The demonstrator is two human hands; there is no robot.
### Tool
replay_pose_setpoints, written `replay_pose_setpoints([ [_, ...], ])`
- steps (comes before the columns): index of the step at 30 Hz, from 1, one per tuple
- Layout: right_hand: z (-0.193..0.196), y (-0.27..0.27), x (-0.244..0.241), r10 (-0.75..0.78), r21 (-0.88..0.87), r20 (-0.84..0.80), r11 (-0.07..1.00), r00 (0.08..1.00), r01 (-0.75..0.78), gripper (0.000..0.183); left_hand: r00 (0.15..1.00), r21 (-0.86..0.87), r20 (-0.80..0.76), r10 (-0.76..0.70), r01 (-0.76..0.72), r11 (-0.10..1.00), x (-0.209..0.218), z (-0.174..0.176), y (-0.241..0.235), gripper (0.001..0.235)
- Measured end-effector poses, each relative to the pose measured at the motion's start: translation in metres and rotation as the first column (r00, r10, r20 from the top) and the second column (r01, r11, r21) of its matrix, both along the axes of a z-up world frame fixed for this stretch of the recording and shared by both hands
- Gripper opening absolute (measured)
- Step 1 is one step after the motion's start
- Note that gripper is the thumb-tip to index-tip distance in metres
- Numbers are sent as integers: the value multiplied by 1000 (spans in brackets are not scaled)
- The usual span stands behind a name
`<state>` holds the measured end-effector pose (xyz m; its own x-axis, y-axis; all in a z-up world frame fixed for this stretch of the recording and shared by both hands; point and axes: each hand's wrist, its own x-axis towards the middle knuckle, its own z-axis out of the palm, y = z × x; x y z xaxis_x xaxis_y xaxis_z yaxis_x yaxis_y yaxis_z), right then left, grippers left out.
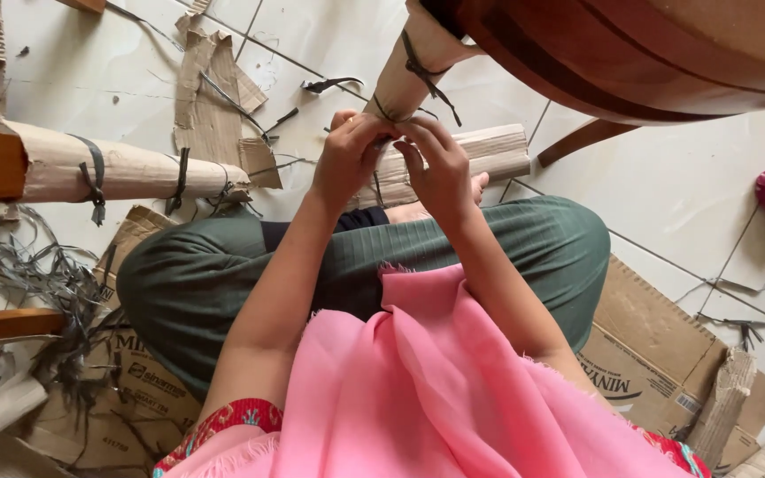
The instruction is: The person sits on the floor and wraps strips of cardboard around the legs of a wooden stool. They secure the cardboard in place by tying black string around the wrapped sections, repeating the process for multiple legs.
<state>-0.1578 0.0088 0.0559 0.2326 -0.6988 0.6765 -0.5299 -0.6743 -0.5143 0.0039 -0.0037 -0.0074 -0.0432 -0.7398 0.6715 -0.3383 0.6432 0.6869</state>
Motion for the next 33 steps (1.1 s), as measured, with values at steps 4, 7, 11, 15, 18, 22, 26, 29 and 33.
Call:
replay_pose_setpoints([
  [4, -17, -8, 1, -13, -23, 61, 1000, 998, 14, 14, 1000, 36, -17, 12, -12, 999, 1, 3, 3, 8],
  [7, -27, -14, -3, -14, -54, 60, 998, 998, 17, 12, 985, 129, -170, 30, -8, 992, -2, 23, 6, 9],
  [11, -26, -15, -5, -42, -119, -49, 992, 998, 36, 13, 961, 124, -265, 79, -47, 991, -8, 32, 2, 5],
  [15, -11, -12, -6, 22, -153, -172, 987, 985, -48, 26, 970, 183, -203, 137, -100, 978, -12, 38, 6, 4],
  [18, -14, -15, -10, 59, -164, -182, 982, 981, -90, 31, 965, 210, -235, 121, -71, 975, -12, 41, 7, 5],
  [22, -23, -18, -12, 78, -164, -182, 981, 980, -108, 30, 964, 231, -239, 112, -56, 971, -10, 42, 8, 2],
  [26, -31, -18, -11, 16, -206, -206, 977, 979, -59, 37, 969, 228, -214, 121, -70, 971, -9, 42, 8, 5],
  [29, -25, -18, -8, 11, -203, -207, 978, 978, -54, 30, 990, 211, -133, 52, -23, 977, -5, 47, 12, 9],
  [33, -23, -16, -2, -11, -147, -138, 989, 990, -10, 20, 988, 225, -61, -142, 152, 962, 5, 52, 21, 47],
])
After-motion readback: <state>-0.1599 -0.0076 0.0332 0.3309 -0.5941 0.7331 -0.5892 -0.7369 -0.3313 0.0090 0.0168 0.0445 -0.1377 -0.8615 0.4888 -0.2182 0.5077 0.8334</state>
